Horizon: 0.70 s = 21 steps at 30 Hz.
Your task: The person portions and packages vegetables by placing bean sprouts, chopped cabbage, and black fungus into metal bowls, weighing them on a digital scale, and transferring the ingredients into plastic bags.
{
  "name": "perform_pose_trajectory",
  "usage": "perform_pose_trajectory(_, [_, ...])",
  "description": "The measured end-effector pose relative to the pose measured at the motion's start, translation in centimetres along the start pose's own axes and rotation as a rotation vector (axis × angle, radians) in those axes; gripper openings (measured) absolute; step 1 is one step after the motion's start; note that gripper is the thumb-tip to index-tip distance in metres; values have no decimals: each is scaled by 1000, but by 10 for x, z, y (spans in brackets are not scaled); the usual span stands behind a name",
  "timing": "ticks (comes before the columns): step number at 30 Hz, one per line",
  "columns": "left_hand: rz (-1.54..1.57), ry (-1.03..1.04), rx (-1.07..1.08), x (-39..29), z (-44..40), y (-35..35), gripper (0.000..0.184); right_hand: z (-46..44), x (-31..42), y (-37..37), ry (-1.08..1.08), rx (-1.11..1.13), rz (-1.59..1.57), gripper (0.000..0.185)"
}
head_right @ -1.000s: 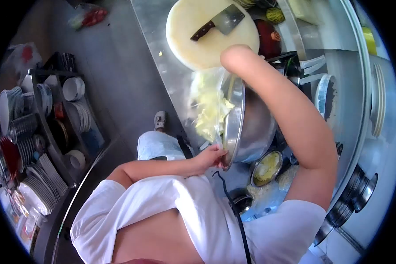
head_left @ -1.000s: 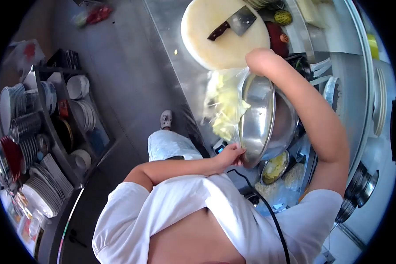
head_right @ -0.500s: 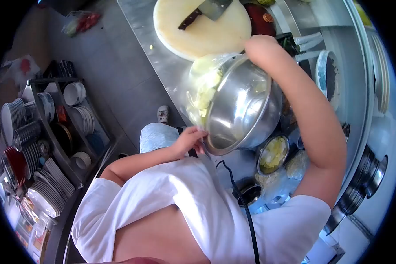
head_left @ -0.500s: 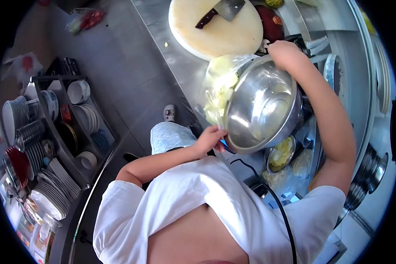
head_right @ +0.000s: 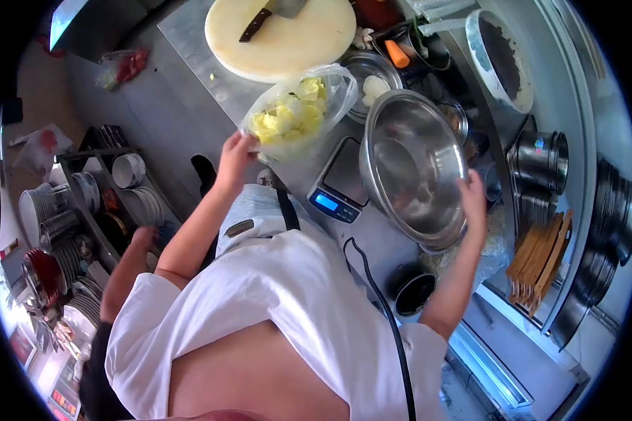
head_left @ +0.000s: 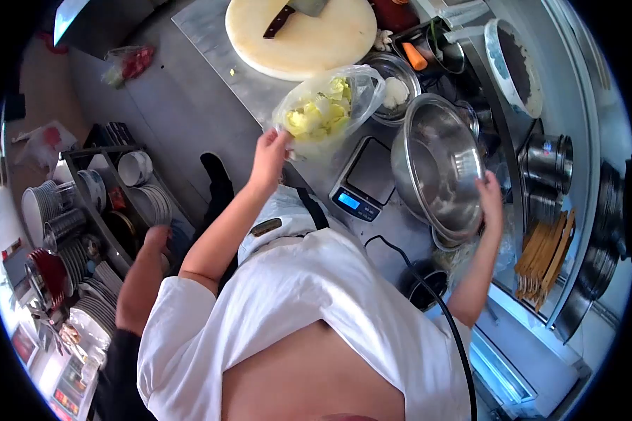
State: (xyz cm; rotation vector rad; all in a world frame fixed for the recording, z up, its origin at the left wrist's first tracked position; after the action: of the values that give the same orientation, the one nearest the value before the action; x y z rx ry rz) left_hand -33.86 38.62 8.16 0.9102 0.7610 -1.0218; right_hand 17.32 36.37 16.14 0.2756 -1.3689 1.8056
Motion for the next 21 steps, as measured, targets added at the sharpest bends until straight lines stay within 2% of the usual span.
perform_pose_trajectory(1, [0,32,-33,-2,0,-1,18,7,-34,14,-2,-130,-58,26])
perform_pose_trajectory(2, [-1,65,-65,-4,-2,-2,17,8,-68,26,-87,-200,136,27])
perform_pose_trajectory(3, [22,96,-33,-3,-5,-7,17,16,-87,49,-61,-203,-54,28])
perform_pose_trajectory(5, [95,135,-48,-5,-8,-8,13,48,-71,90,38,-295,-244,28])
perform_pose_trajectory(6, [124,152,-39,-9,-8,-8,12,50,-88,107,50,-335,-202,31])
perform_pose_trajectory(7, [157,151,-31,-10,-8,-11,11,52,-95,119,159,-319,-89,33])
perform_pose_trajectory(10, [253,162,-34,-13,-11,-15,12,70,-78,150,140,-434,-78,39])
perform_pose_trajectory(16, [424,240,-6,-30,-1,3,21,67,-77,163,94,-496,20,44])
perform_pose_trajectory(20, [367,285,-9,-36,-6,4,24,71,-49,143,241,-281,9,48])
perform_pose_trajectory(21, [349,284,-17,-38,-8,4,25,59,-61,137,116,-345,75,50])
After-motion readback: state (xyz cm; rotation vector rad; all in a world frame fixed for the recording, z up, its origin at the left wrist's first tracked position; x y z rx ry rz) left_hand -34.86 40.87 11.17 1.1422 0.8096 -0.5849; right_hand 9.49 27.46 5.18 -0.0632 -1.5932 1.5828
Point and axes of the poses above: each hand's wrist, its own z-axis away from the middle knuckle, its own y-axis out of the palm, x = y × z, the point moved 3 cm from there along -z, towards the middle knuckle, and after that the axes turned 5 degrees about y, right-handed, at the moved point
